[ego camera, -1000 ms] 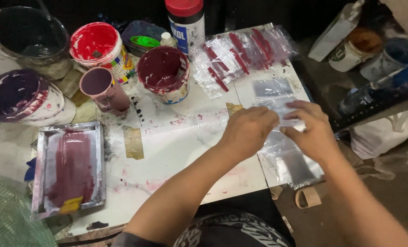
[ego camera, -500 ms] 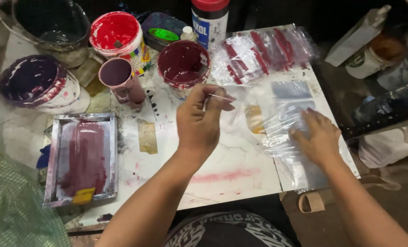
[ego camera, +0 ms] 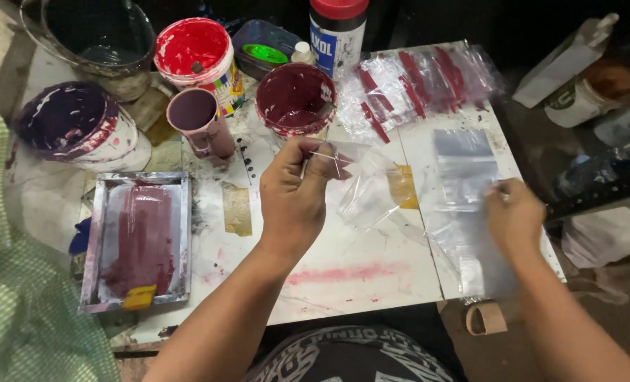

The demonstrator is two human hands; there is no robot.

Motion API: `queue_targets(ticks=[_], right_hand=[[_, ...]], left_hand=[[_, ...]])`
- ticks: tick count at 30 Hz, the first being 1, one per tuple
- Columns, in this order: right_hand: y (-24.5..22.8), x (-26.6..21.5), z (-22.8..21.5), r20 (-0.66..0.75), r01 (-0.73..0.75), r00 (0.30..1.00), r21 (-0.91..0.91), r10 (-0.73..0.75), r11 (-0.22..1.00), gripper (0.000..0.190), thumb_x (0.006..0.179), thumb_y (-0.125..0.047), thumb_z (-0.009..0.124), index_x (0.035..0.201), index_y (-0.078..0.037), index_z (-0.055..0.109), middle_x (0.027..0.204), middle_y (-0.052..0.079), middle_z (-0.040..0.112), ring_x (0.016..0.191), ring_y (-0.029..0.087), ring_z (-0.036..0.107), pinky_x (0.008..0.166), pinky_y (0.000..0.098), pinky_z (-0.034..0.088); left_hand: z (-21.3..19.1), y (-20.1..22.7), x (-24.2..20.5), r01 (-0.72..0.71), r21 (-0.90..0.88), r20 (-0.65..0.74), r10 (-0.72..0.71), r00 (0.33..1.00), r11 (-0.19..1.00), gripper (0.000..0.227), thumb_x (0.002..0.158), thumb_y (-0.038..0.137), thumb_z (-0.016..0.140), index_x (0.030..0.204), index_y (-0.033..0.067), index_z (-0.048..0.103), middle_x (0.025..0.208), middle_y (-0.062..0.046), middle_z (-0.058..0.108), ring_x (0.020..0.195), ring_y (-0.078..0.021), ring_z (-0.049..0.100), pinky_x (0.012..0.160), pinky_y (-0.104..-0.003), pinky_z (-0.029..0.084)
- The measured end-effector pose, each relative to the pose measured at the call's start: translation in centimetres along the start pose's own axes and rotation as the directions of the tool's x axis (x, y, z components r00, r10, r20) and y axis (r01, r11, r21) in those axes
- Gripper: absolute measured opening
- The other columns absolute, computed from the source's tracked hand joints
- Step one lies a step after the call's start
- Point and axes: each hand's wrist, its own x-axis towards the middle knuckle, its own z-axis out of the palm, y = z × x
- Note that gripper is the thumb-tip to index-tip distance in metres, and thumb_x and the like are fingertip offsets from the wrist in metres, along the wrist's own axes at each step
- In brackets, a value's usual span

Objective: The person uses a yellow squeegee to spread red ink evenly across a rectangular screen printing frame. They then pick up a clear plastic sheet, place it over a white surface, and smooth it down with both hands.

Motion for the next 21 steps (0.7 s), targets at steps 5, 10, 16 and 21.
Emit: queue_targets(ticks=[5, 10, 16, 21], right_hand=[[-2.6, 1.8, -5.4, 0.234, -0.376, 0.881, -0.181, 0.411, 0.909, 0.036, 0.11, -0.028, 0.05, 0.122, 0.004, 0.063, 0.11, 0.039, 0.07, 0.102, 0.061, 0.062, 0.087, 0.0577, 0.047], [-2.8, 0.0, -5.7, 0.283, -0.283, 0.891, -0.267, 0.355, 0.921, 0.047, 0.1, -0.025, 0.048, 0.138, -0.002, 0.063, 0.126, 0.031, 0.066, 0.114, 0.055, 0.06, 0.092, 0.0589, 0.046], [-5.3, -1.9, -5.0, 0.059, -0.233, 0.965, -0.266, 0.257, 0.935, 0.068, 0.097, -0.04, 0.054, 0.153, -0.001, 0.051, 0.151, 0.031, 0.046, 0.128, 0.055, 0.042, 0.098, 0.0714, 0.027], [-5.9, -2.9, -2.4, 0.086, 0.116, 0.992, -0.356, -0.091, 0.927, 0.061, 0.096, -0.047, 0.049, 0.152, -0.022, 0.056, 0.161, 0.014, 0.049, 0.14, 0.04, 0.045, 0.095, 0.0672, 0.036]], left_hand=[[-0.1, -0.1, -0.2, 0.01, -0.019, 0.003, -0.01, 1.0, 1.0, 0.016, 0.102, 0.02, 0.058, 0.096, 0.0069, 0.064, 0.085, -0.006, 0.074, 0.073, -0.0141, 0.072, 0.072, -0.027, 0.057], [-0.1, -0.5, 0.0, 0.167, -0.087, -0.043, -0.171, 0.984, 0.982, 0.011, 0.095, 0.013, 0.059, 0.09, 0.0047, 0.064, 0.083, -0.008, 0.073, 0.068, -0.0174, 0.072, 0.068, -0.03, 0.065], [-1.4, -2.0, -0.1, 0.407, -0.141, -0.063, -0.418, 0.906, 0.903, 0.011, 0.095, 0.016, 0.059, 0.086, 0.0096, 0.061, 0.079, -0.009, 0.074, 0.066, -0.0213, 0.079, 0.065, -0.03, 0.057], [-2.3, -2.9, -0.7, 0.314, -0.27, -0.018, -0.33, 0.944, 0.91, 0.016, 0.095, 0.007, 0.056, 0.079, 0.0037, 0.055, 0.065, -0.011, 0.058, 0.08, -0.0185, 0.071, 0.071, -0.038, 0.068]])
